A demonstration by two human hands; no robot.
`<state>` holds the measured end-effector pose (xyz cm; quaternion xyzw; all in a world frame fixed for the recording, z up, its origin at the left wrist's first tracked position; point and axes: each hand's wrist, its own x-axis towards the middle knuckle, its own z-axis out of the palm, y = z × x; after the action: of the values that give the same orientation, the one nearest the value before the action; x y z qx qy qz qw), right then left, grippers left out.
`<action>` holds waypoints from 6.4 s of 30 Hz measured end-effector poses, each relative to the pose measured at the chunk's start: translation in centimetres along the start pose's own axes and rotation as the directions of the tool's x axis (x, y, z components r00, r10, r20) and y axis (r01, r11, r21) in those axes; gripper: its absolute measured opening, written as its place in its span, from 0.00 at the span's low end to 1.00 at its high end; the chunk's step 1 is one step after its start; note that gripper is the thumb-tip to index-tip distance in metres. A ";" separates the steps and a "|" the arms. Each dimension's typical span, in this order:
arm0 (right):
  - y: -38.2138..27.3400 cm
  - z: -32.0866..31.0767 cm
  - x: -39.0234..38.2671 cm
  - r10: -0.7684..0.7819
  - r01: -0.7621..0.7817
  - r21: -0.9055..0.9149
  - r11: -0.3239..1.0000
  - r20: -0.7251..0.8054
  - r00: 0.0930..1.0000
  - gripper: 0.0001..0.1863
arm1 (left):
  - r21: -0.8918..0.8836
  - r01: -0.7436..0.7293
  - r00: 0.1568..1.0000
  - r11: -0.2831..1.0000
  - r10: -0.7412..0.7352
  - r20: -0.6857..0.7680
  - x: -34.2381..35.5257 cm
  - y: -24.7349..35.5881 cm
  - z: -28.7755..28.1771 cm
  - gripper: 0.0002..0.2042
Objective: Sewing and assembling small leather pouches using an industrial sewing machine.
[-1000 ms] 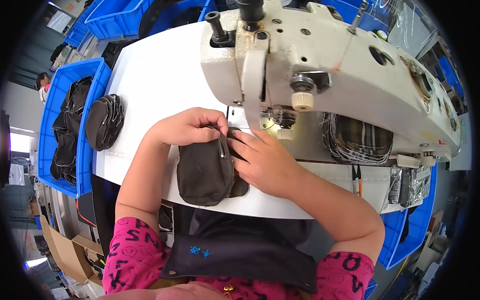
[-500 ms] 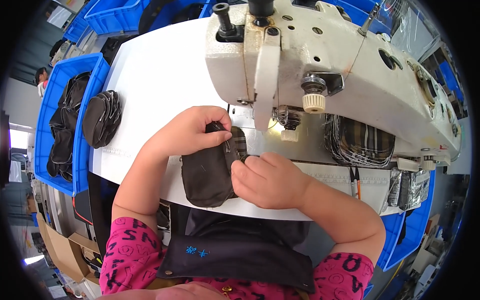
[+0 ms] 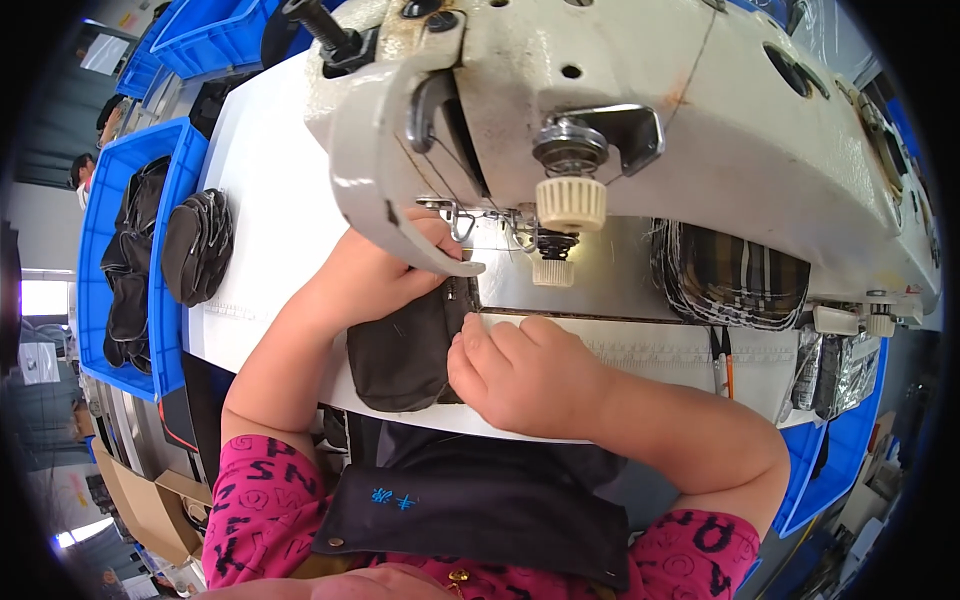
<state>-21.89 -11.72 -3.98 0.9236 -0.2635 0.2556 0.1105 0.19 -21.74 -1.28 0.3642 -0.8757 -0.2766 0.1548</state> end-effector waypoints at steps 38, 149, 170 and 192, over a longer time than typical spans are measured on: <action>-1.9 0.1 -0.7 0.027 -0.022 -0.070 0.997 0.070 0.997 0.11 | -0.009 0.022 1.000 1.000 -0.022 0.001 0.2 -0.2 0.4 0.06; -2.4 -0.8 -0.9 0.018 -0.017 -0.019 1.000 0.083 0.996 0.11 | 0.259 0.053 0.999 0.964 -0.054 -0.004 0.0 0.7 1.2 0.07; -2.6 -0.6 -1.0 0.004 -0.002 -0.030 1.000 0.078 0.997 0.11 | 0.264 0.025 0.997 0.964 -0.006 -0.072 -0.1 1.0 1.4 0.13; 1.1 0.3 -1.2 0.236 -0.212 -0.141 0.967 0.189 0.953 0.16 | -0.042 0.025 1.000 0.999 -0.025 0.001 6.3 -1.1 -0.2 0.18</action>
<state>-23.24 -12.20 -4.78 0.9008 -0.3914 0.1542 0.1080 -3.46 -26.98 -1.37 0.3715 -0.8652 -0.2969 0.1587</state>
